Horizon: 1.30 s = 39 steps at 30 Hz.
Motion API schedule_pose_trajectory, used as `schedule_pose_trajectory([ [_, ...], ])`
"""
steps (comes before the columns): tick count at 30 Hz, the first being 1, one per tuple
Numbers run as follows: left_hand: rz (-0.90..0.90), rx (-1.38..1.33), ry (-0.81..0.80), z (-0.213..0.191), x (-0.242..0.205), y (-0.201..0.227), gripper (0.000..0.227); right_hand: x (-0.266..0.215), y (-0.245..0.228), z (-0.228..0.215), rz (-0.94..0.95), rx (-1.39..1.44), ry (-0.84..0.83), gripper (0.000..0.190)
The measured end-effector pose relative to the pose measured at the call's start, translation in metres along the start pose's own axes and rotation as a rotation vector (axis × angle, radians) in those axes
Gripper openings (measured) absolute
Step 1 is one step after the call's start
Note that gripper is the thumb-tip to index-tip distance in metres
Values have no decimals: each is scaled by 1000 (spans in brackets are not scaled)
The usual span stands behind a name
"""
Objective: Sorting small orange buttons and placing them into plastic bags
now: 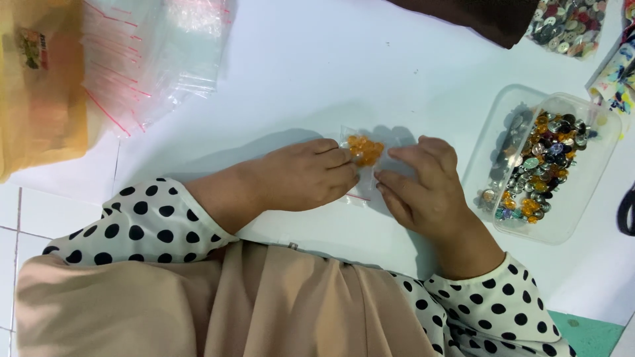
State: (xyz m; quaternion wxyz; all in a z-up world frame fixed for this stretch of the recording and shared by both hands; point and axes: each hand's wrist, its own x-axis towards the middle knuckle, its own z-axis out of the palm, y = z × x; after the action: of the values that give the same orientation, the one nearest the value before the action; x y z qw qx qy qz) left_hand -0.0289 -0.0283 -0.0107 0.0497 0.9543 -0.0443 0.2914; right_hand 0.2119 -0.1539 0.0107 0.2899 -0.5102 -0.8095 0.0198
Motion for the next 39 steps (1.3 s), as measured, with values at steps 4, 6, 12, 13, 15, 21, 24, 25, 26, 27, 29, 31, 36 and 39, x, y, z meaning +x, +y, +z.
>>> schedule_pose_trajectory([
  [4, 2, -2, -6, -2, 4, -1, 6, 0, -11, 2, -79, -80, -14, 11],
  [6, 13, 2, 31, 6, 0, -1, 11, 5, -15, 1, -166, -80, -17, 13],
  [12, 9, -67, -51, -2, 0, -4, 15, 9, -17, 4, -232, -105, -75, 17],
  [13, 6, -69, -49, -4, 1, -5, 15, 9, -16, 2, -232, -104, -78, 17],
  [15, 3, -77, -133, -7, 2, -6, 21, 9, -16, -2, -208, -150, -133, 18],
  [21, -24, -135, -170, -8, -1, -8, 32, 4, -19, 4, -166, -148, -100, 28],
  [24, -41, -175, -194, -9, 0, -10, 34, 3, -16, 7, -170, -154, -95, 32],
  [25, -39, -174, -193, -11, 2, -11, 34, 2, -16, 5, -170, -156, -94, 32],
  [26, -57, -194, -206, -15, 3, -11, 34, 2, -15, 3, -156, -159, -103, 35],
  [27, -75, -214, -218, -18, 4, -10, 35, 2, -16, 2, -142, -161, -111, 37],
  [29, -91, -225, -196, -15, -4, -11, 36, -4, -14, -2, -133, -158, -108, 38],
  [31, -91, -228, -173, -13, -6, -15, 36, -4, -11, -5, -123, -167, -92, 39],
  [36, -114, -176, -191, -10, -11, -12, 26, 0, -15, -8, -93, -130, -104, 37],
  [39, -121, -166, -204, -20, -4, -13, 24, 1, -14, -11, -87, -119, -121, 36],
])
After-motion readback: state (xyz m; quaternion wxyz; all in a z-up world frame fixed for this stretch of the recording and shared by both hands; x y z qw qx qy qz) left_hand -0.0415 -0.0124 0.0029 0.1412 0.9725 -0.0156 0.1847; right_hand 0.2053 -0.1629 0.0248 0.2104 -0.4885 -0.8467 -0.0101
